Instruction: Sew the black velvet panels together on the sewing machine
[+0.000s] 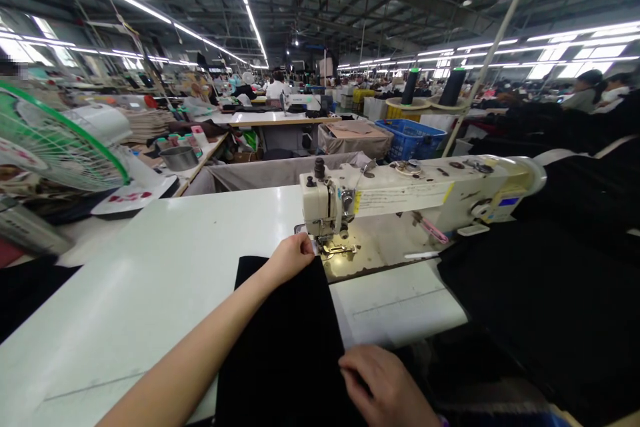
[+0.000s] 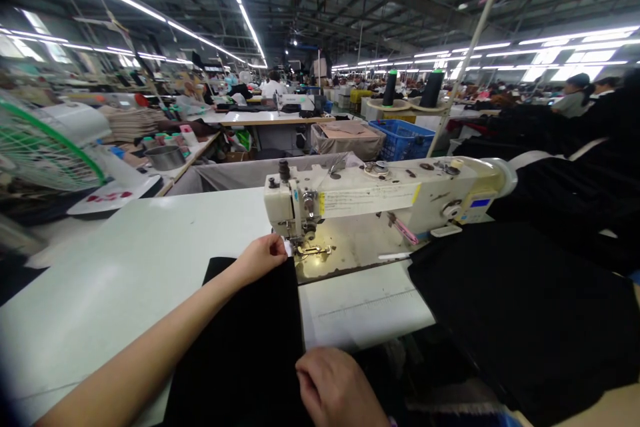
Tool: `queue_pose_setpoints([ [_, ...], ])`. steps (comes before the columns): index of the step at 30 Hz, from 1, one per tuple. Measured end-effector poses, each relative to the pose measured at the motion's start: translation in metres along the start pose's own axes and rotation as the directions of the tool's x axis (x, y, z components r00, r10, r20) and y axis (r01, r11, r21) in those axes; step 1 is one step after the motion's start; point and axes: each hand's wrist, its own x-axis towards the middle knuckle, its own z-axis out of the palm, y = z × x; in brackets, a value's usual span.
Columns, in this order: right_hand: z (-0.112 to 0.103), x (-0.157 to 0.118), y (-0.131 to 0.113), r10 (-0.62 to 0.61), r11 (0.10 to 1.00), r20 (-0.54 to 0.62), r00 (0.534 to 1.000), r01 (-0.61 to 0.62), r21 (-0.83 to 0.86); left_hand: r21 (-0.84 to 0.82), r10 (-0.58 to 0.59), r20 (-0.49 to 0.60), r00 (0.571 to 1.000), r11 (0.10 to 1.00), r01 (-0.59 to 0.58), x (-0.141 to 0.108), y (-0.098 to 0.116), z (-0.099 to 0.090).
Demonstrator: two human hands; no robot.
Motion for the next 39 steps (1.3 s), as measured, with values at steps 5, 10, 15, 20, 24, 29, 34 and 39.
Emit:
queue_pose_setpoints([
  [5,-0.003,0.013,0.001,0.002,0.997,-0.044,0.999,-0.005,-0.083,0.054,-0.044,0.056,0.997,0.998,0.041,0.021,-0.001,0.005],
  [10,-0.003,0.017,0.003,-0.032,0.998,-0.06,0.998,0.029,-0.057,0.089,-0.061,0.069,0.996,0.995,0.055,0.029,-0.001,0.007],
  [15,-0.002,0.016,0.004,-0.006,0.998,-0.045,0.999,0.003,-0.059,0.09,-0.059,0.043,0.997,0.994,0.055,0.029,0.002,0.006],
  [20,-0.002,0.015,0.002,0.006,0.997,-0.046,0.999,-0.01,-0.079,0.092,-0.029,-0.021,0.999,0.995,0.03,0.028,0.006,0.005],
  [24,-0.008,0.014,0.0,-0.003,0.997,-0.009,1.0,0.003,-0.078,0.148,0.041,-0.166,0.985,0.989,-0.016,-0.012,0.018,0.008],
  [29,-0.015,0.015,-0.001,-0.017,0.998,0.028,0.999,0.019,-0.061,0.134,0.471,0.13,0.872,0.863,-0.486,-0.113,0.02,0.021],
  [34,-0.014,0.026,0.008,0.028,0.998,0.069,0.997,-0.024,-0.056,0.24,0.682,0.222,0.697,0.655,-0.717,-0.139,-0.001,0.025],
  [39,-0.012,0.047,0.024,0.044,0.997,0.116,0.992,-0.037,-0.064,0.232,0.692,0.195,0.695,0.656,-0.718,-0.105,-0.002,0.014],
])
